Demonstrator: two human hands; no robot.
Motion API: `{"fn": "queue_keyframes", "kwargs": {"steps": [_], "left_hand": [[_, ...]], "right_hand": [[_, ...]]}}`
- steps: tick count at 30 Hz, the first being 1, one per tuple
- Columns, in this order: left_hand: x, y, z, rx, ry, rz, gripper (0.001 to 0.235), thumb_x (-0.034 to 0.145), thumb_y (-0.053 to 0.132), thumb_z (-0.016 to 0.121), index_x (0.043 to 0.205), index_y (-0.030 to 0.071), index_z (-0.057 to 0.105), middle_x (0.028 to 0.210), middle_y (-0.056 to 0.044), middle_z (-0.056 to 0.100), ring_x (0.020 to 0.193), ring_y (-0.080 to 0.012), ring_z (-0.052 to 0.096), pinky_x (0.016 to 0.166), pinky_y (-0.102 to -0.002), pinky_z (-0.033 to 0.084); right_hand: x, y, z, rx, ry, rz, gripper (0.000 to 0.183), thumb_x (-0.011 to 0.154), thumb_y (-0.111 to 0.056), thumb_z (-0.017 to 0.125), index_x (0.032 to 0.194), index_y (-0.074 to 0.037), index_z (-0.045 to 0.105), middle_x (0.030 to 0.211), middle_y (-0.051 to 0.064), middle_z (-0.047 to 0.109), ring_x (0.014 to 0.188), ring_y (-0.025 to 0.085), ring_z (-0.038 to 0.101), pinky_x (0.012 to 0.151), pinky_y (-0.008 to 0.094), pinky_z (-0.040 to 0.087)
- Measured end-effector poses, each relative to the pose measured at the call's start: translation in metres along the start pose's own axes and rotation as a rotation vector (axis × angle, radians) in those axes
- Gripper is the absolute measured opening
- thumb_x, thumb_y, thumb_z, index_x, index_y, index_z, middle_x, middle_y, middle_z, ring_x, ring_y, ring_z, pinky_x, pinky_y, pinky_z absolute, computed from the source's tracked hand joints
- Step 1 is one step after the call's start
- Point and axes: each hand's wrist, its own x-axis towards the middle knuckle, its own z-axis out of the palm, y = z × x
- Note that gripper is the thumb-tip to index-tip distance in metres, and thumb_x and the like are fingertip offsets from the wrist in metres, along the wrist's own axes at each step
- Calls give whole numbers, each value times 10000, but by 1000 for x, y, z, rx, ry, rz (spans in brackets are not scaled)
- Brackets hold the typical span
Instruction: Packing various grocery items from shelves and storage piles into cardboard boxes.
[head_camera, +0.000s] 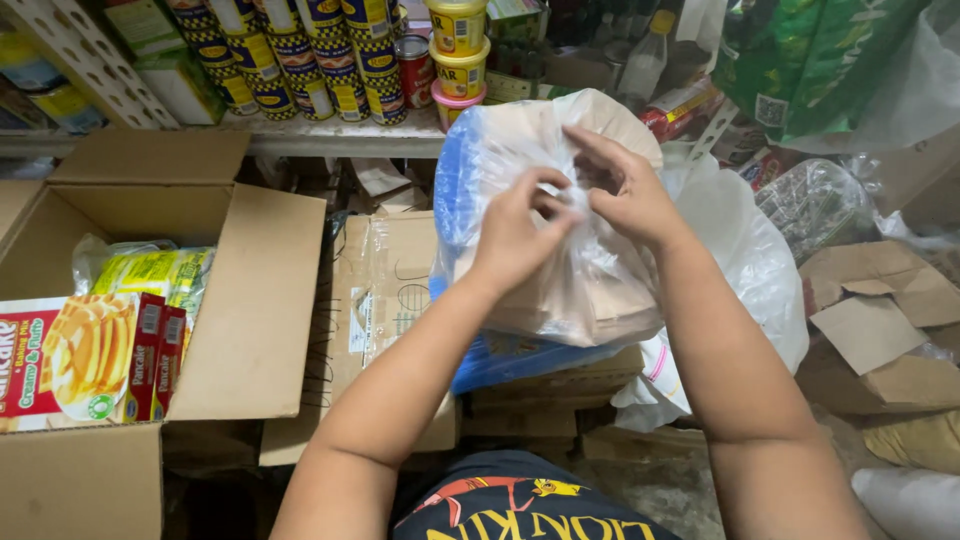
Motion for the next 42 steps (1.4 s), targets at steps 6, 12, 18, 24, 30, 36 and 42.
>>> {"fn": "queue_keyframes", "kwargs": {"steps": [6, 12, 18, 24, 30, 36, 42], "left_hand": [[-37, 38, -20, 391, -178, 671, 319, 790, 172, 800, 1062, 129, 639, 847, 1, 735, 926, -250, 691, 878, -472, 490], [-43, 6, -29, 202, -342, 405, 317, 909, 190, 741, 1168, 56, 618, 1087, -153, 673, 908, -286, 683, 802, -380, 574], [-20, -6, -23, 233, -49, 233, 195, 972, 101, 649, 1164, 64, 657, 1123, -128, 672, 934, -284, 705, 813, -373, 574], [26, -29, -13, 580, 56, 492, 277, 848, 88, 744, 1123, 80, 713, 1094, -107, 662, 1032, -345, 604, 881, -432, 519], [54, -28, -24, 753, -172, 639, 245, 754, 176, 815, 962, 112, 703, 971, -72, 657, 980, -338, 608, 784, -463, 515], [53, -22, -28, 660, -196, 690, 317, 754, 200, 807, 976, 73, 620, 937, -95, 654, 937, -351, 602, 766, -477, 505], [49, -26, -28, 574, -169, 638, 232, 838, 171, 772, 986, 86, 615, 920, -86, 668, 914, -340, 615, 794, -464, 511]], "right_hand": [[-2, -12, 1, 20, -39, -70, 839, 854, -73, 739, 1613, -106, 383, 1685, 86, 355, 1411, 188, 484, 1192, 337, 399], [-18, -23, 16, -435, 21, -280, 747, 756, -145, 861, 1422, -73, 530, 1608, 199, 402, 1446, 351, 473, 1191, 427, 406], [-25, -13, 29, -656, 232, -332, 376, 801, -140, 855, 1096, -41, 644, 1442, 220, 545, 1340, 402, 561, 1123, 446, 475], [-19, -11, 37, -744, 299, -355, 277, 749, -50, 795, 1015, -19, 724, 1368, 197, 591, 1266, 386, 570, 1101, 447, 475], [-20, -15, 39, -683, 308, -301, 253, 720, -26, 775, 967, -33, 723, 1332, 175, 604, 1231, 351, 579, 1066, 430, 481], [-18, -15, 40, -654, 336, -336, 251, 749, -32, 780, 991, -25, 713, 1319, 172, 613, 1243, 366, 574, 1070, 430, 476], [-13, -6, 37, -571, 364, -291, 184, 777, -37, 773, 947, -38, 706, 1295, 153, 641, 1245, 338, 617, 1075, 404, 491]]}}
